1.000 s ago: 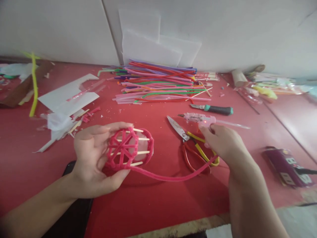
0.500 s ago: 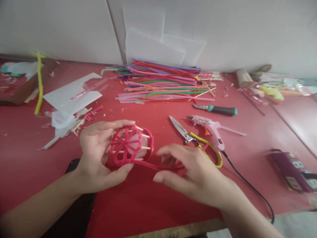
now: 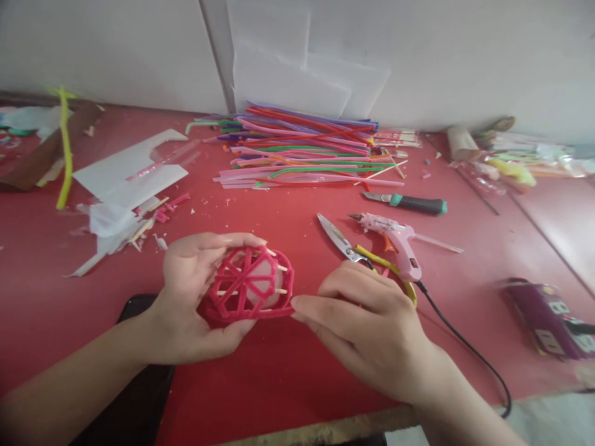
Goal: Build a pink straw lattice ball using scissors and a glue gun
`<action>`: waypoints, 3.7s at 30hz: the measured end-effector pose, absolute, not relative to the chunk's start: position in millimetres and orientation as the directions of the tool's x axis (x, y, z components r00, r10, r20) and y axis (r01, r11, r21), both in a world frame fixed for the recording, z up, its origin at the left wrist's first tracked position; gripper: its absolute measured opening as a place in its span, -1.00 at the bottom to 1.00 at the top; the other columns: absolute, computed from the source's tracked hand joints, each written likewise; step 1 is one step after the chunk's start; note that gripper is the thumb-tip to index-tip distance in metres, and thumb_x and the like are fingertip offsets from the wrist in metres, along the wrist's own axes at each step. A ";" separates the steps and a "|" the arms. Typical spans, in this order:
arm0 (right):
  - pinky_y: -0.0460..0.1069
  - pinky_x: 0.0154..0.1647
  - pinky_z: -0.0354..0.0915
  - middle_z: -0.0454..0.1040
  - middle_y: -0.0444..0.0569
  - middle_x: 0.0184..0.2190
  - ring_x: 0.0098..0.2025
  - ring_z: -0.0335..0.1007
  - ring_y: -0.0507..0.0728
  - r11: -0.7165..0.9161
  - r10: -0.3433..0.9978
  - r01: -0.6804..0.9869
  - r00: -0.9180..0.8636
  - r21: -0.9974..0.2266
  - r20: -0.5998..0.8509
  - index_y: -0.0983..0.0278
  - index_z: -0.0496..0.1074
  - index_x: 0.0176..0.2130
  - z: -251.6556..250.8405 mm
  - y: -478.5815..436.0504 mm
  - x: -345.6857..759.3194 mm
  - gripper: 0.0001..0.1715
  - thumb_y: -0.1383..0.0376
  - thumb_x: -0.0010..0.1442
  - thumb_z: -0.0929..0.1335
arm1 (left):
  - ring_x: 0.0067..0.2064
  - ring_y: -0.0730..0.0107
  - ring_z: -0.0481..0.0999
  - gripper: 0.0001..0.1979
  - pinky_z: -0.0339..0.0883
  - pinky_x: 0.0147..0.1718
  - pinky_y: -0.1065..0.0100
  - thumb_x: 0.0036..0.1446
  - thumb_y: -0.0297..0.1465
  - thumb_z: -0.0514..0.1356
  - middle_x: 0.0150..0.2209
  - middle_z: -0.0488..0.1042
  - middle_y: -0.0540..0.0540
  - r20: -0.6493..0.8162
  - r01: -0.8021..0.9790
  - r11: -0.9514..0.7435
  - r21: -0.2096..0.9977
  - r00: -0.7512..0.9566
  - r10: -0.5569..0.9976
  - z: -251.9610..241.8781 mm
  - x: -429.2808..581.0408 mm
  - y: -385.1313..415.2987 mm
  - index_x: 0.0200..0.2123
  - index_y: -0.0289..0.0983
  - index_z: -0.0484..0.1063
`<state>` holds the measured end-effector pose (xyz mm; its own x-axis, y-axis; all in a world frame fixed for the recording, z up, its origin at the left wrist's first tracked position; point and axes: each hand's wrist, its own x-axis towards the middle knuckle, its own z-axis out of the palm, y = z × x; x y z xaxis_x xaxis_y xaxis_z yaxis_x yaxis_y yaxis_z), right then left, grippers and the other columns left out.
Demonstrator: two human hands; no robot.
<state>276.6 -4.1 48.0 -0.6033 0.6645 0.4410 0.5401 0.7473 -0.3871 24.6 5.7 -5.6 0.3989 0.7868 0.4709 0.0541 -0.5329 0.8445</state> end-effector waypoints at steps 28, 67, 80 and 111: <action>-0.02 -0.32 0.37 0.57 -0.08 -0.36 -0.36 0.45 0.06 0.808 0.585 0.521 -0.656 -0.276 0.476 0.25 0.47 -0.21 39.5 -4.2 273.1 -0.84 0.48 0.21 0.42 | 0.20 -0.03 0.37 -0.39 0.39 0.12 -0.02 -0.03 -0.42 0.33 0.15 0.29 -0.27 0.372 0.333 -0.559 0.759 0.483 0.793 8.3 21.4 8.6 0.09 -0.16 0.23; -0.11 -0.41 0.30 0.46 -0.13 -0.53 -0.50 0.35 -0.02 0.687 0.716 0.597 -0.457 -0.414 0.528 0.27 0.44 -0.38 34.6 -7.1 252.4 -0.80 0.24 0.20 0.48 | 0.25 0.09 0.32 -0.42 0.34 0.16 0.15 -0.01 -0.48 0.30 0.19 0.24 -0.24 0.328 0.261 -0.532 0.806 0.552 0.767 7.2 20.6 2.6 0.08 -0.19 0.19; -0.08 -0.41 0.29 0.44 -0.11 -0.53 -0.48 0.34 0.01 0.684 0.724 0.585 -0.471 -0.435 0.504 0.28 0.43 -0.37 31.6 -7.1 255.8 -0.72 0.17 0.15 0.51 | 0.24 0.07 0.34 -0.43 0.34 0.18 0.11 -0.03 -0.49 0.27 0.17 0.27 -0.23 0.278 0.252 -0.523 0.814 0.622 0.732 12.0 20.1 2.3 0.07 -0.21 0.21; 0.04 -0.15 0.34 0.58 -0.10 -0.34 -0.26 0.44 0.08 0.703 0.705 0.509 -0.590 -0.497 0.393 0.24 0.50 -0.21 25.1 13.3 280.2 -0.96 0.37 0.27 0.42 | 0.16 0.10 0.43 -0.24 0.44 0.08 0.17 -0.13 -0.57 0.27 0.17 0.30 -0.23 0.267 0.174 -0.475 0.863 0.642 0.719 12.6 20.8 1.0 0.16 -0.15 0.09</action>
